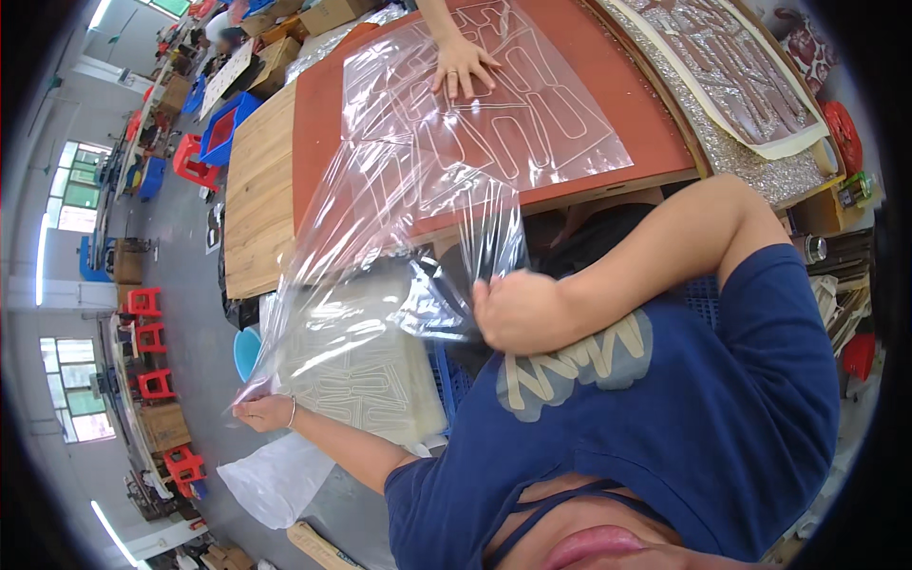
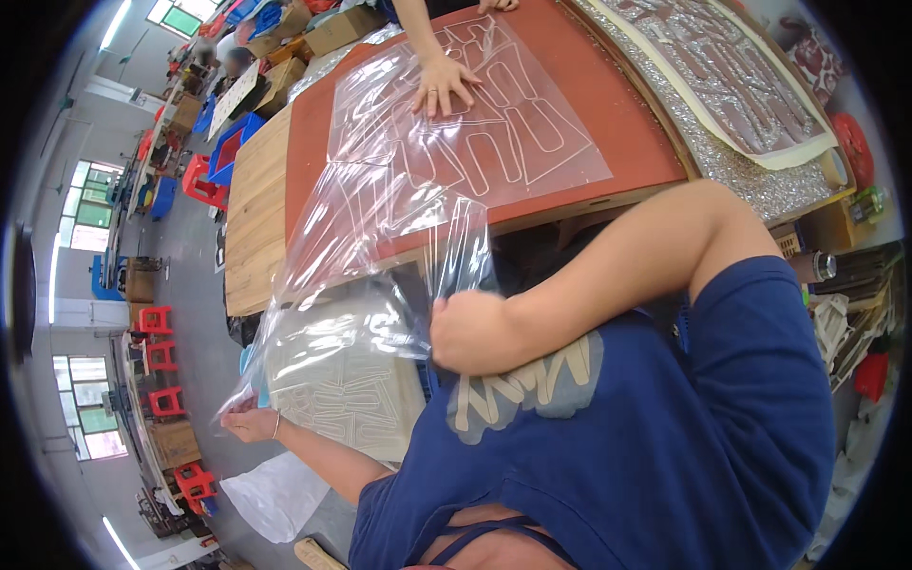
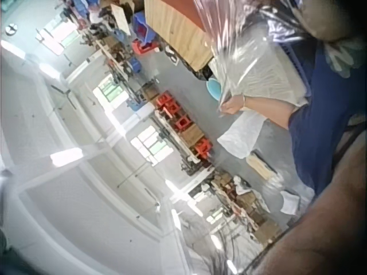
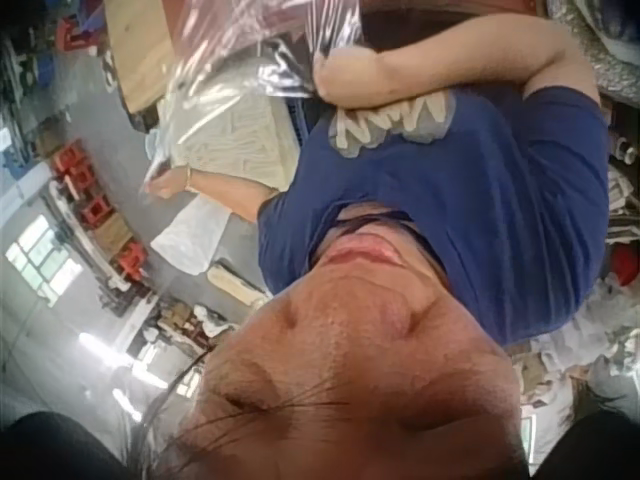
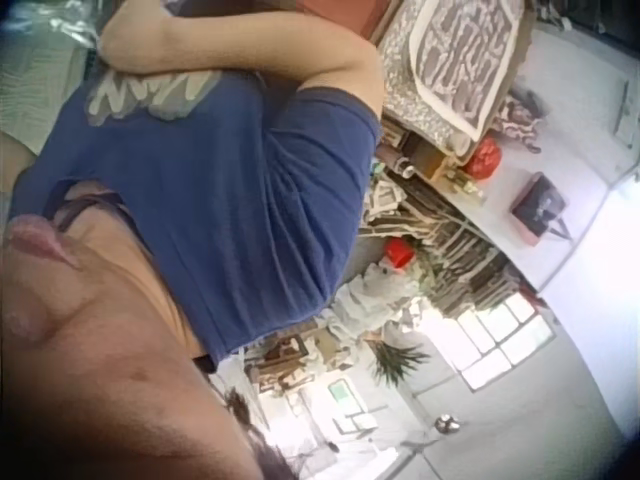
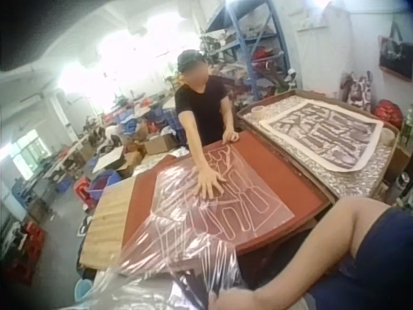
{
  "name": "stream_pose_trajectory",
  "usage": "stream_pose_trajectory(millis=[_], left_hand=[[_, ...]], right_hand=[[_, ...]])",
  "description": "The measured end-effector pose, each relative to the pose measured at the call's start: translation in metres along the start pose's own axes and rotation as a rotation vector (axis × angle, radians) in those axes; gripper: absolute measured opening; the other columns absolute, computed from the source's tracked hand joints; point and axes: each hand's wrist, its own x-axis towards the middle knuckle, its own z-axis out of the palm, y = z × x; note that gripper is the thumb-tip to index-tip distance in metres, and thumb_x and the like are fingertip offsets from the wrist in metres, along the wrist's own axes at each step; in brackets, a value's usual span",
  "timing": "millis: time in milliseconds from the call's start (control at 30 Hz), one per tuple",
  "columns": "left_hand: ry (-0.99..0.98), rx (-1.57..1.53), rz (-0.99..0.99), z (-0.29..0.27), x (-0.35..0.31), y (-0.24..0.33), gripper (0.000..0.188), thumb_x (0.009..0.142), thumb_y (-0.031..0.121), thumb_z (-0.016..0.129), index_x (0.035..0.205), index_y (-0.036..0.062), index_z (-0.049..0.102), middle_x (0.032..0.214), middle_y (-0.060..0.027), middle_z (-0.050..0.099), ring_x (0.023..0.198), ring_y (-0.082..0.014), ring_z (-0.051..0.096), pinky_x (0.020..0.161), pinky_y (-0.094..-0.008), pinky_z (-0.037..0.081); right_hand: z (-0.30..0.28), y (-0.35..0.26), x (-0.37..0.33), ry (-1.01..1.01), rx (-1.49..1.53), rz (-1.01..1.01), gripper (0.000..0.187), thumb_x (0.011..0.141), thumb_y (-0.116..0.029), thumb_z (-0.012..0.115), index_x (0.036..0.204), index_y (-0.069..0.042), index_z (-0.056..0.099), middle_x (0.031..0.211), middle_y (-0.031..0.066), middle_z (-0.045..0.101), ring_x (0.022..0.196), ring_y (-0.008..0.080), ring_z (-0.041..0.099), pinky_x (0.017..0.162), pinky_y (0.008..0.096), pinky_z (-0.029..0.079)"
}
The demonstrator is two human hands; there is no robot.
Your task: Transfer decorative glitter patterns from a template frame to a workbench surface using plastic film and tape.
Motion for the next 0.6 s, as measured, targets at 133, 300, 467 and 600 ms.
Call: stream_pose_trajectory(millis=[133, 300, 467, 600], left_hand=[[0.117, 0.116, -0.001, -0.033, 0.019, -0.014, 0.046, 0.098, 0.036, 0.037, 0.083, -0.0049, 0.053, 0.065, -0.0135, 0.056, 0.053, -0.0236, 0.059, 0.047, -0.0301, 0.053], [0.254, 0.232, -0.087, -0.096, 0.05, -0.033, 0.053, 0.096, 0.04, 0.035, 0.087, -0.0076, 0.057, 0.065, -0.0181, 0.061, 0.053, -0.0239, 0.06, 0.046, -0.0326, 0.053], [0.421, 0.454, 0.119, -0.193, 0.111, -0.021, 0.052, 0.096, 0.039, 0.035, 0.089, -0.0074, 0.057, 0.066, -0.0188, 0.062, 0.053, -0.0246, 0.061, 0.046, -0.0325, 0.054], [0.566, 0.63, 0.263, -0.245, 0.152, -0.015, 0.051, 0.097, 0.038, 0.034, 0.09, -0.0073, 0.057, 0.067, -0.0194, 0.062, 0.054, -0.0252, 0.062, 0.046, -0.0324, 0.054]], right_hand=[[-0.022, -0.034, 0.05, -0.132, 0.258, -0.224, 0.045, 0.076, -0.013, 0.055, 0.1, 0.026, 0.052, 0.069, 0.0227, 0.062, 0.062, 0.0306, 0.065, 0.044, 0.0393, 0.05], [-0.039, -0.088, 0.094, 0.094, 0.49, -0.477, 0.017, 0.07, -0.016, 0.061, 0.069, -0.001, 0.069, 0.068, 0.0136, 0.066, 0.062, 0.0281, 0.066, 0.055, 0.0384, 0.053], [-0.069, -0.12, 0.121, 0.252, 0.472, -0.652, 0.013, 0.069, -0.016, 0.061, 0.064, -0.004, 0.066, 0.064, 0.0116, 0.064, 0.061, 0.0274, 0.065, 0.053, 0.0373, 0.051], [-0.125, -0.088, 0.165, 0.417, 0.534, -0.588, 0.011, 0.068, -0.016, 0.061, 0.064, -0.006, 0.065, 0.063, 0.0108, 0.064, 0.06, 0.0278, 0.065, 0.053, 0.0369, 0.05]])
